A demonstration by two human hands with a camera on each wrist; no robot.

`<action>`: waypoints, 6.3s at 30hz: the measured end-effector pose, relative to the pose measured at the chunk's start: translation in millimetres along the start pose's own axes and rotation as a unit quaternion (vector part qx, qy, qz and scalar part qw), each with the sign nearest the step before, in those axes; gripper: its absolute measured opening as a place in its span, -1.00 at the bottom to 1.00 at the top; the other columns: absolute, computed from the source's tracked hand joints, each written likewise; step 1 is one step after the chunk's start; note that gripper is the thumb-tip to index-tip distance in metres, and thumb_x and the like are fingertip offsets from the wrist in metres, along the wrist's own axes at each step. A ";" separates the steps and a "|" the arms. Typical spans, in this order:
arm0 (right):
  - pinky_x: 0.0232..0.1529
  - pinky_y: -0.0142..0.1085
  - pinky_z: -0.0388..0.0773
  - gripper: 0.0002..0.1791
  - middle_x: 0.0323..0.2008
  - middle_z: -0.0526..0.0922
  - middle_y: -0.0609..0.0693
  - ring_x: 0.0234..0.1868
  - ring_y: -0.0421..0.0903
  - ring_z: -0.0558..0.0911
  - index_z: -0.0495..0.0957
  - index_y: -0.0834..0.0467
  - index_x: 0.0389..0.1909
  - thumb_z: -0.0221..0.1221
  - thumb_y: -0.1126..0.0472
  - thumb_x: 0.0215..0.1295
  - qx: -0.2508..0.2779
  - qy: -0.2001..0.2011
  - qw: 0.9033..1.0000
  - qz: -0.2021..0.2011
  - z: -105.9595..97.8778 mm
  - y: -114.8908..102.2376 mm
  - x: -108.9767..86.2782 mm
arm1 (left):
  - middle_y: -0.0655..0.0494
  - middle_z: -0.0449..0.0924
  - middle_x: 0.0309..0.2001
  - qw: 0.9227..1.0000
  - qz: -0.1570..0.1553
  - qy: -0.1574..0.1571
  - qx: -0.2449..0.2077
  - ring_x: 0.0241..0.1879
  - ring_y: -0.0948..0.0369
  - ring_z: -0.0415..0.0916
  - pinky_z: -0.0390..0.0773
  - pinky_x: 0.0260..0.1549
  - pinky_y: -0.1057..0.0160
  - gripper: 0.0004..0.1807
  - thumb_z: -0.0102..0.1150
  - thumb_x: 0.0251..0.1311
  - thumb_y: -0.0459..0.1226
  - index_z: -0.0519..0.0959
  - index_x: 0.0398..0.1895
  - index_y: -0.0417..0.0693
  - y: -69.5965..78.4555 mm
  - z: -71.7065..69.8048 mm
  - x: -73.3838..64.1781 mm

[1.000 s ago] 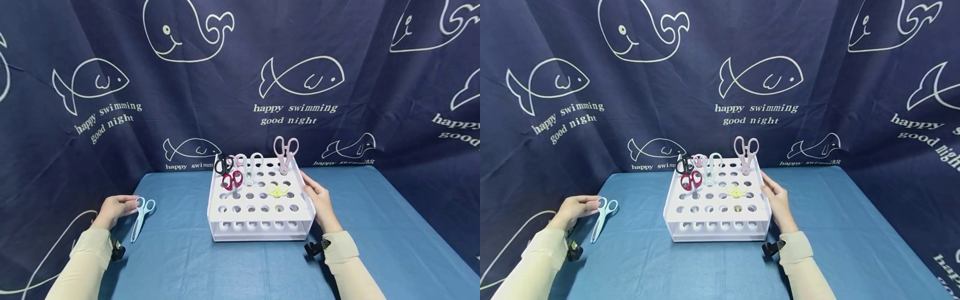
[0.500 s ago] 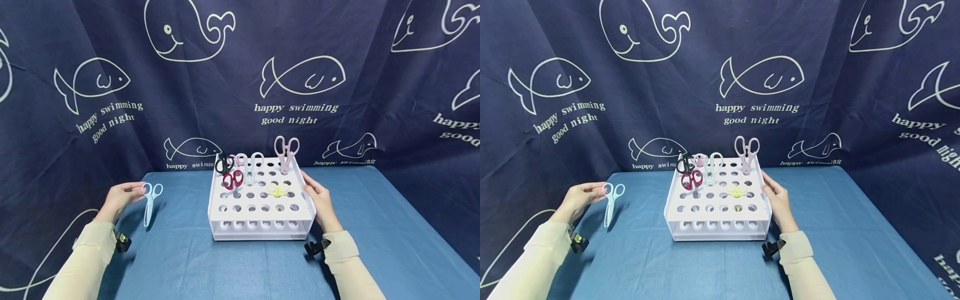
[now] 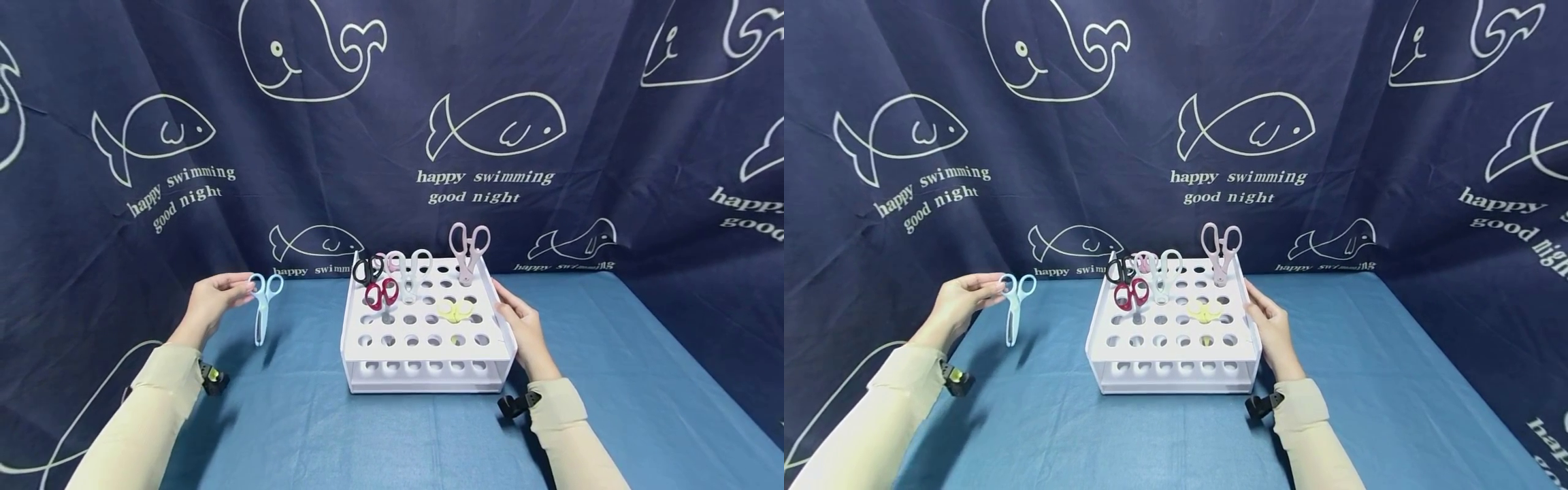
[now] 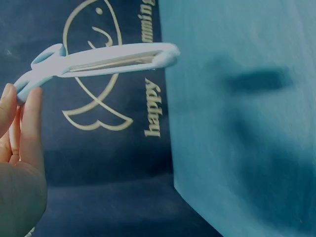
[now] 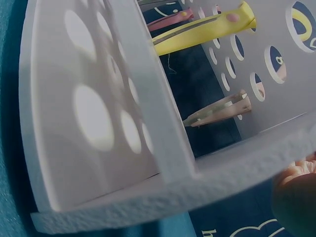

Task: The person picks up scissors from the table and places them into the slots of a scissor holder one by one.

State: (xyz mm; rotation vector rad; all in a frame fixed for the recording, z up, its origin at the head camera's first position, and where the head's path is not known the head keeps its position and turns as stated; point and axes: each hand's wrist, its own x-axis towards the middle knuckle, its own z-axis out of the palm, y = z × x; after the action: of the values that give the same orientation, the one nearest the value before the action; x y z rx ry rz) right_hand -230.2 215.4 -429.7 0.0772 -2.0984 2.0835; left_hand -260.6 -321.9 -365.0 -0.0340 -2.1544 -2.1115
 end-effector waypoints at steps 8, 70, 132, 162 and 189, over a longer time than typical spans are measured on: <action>0.06 -0.65 0.45 -0.50 0.42 0.28 0.02 0.23 -0.38 0.41 0.30 0.07 0.41 -0.02 0.20 0.47 -0.002 0.002 1.000 0.002 0.7 -2.0 -1.9 | 0.25 0.74 -0.43 0.998 0.031 0.013 -0.048 -0.39 0.35 0.70 0.70 -0.31 0.36 -0.79 0.24 0.13 -0.55 0.71 -0.32 -0.08 15.0 21.7 0.8; 0.03 -0.62 0.50 -0.51 0.40 0.31 0.02 0.17 -0.35 0.45 0.32 0.07 0.39 -0.02 0.22 0.46 0.010 0.007 1.000 -0.005 -0.3 0.8 0.2 | 0.19 0.71 -0.44 0.979 0.125 -0.031 -0.157 -0.38 0.30 0.68 0.72 -0.27 0.23 -0.73 0.21 0.13 -0.59 0.67 -0.38 -0.01 75.3 197.0 -54.2; 0.01 -0.57 0.54 -0.50 0.37 0.35 0.01 0.09 -0.38 0.52 0.31 0.16 0.38 0.01 0.25 0.45 0.045 -0.001 0.999 -0.020 -3.0 3.8 1.6 | 0.17 0.69 -0.41 0.987 0.048 -0.058 -0.145 -0.40 0.36 0.66 0.71 -0.25 0.30 -0.74 0.25 0.08 -0.57 0.53 -0.16 -0.60 5.8 278.0 -78.1; 0.00 -0.58 0.54 -0.50 0.38 0.32 0.06 0.10 -0.39 0.50 0.31 0.18 0.38 0.01 0.27 0.44 0.048 -0.006 0.998 -0.026 -3.1 5.7 3.1 | -0.20 0.72 -0.30 0.994 0.080 -0.071 0.028 -0.44 0.42 0.62 0.70 -0.32 0.38 -0.86 0.37 0.02 -0.47 0.67 -0.33 -0.37 -11.0 271.7 -80.8; 0.01 -0.59 0.53 -0.49 0.39 0.31 0.06 0.11 -0.38 0.49 0.31 0.15 0.39 0.01 0.25 0.44 0.042 -0.003 0.999 -0.015 -2.8 3.3 1.7 | -0.10 0.74 -0.34 0.990 0.088 -0.072 0.089 -0.47 0.40 0.55 0.57 -0.41 0.50 -0.85 0.40 0.01 -0.37 0.72 -0.31 -0.22 -14.7 268.6 -81.4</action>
State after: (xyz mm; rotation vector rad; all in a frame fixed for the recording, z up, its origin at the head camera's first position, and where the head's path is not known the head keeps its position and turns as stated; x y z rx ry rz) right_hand -232.2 218.4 -432.6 0.1256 -1.9992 2.1571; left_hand -201.1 -48.6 -392.5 -0.3563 -2.3145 -1.8664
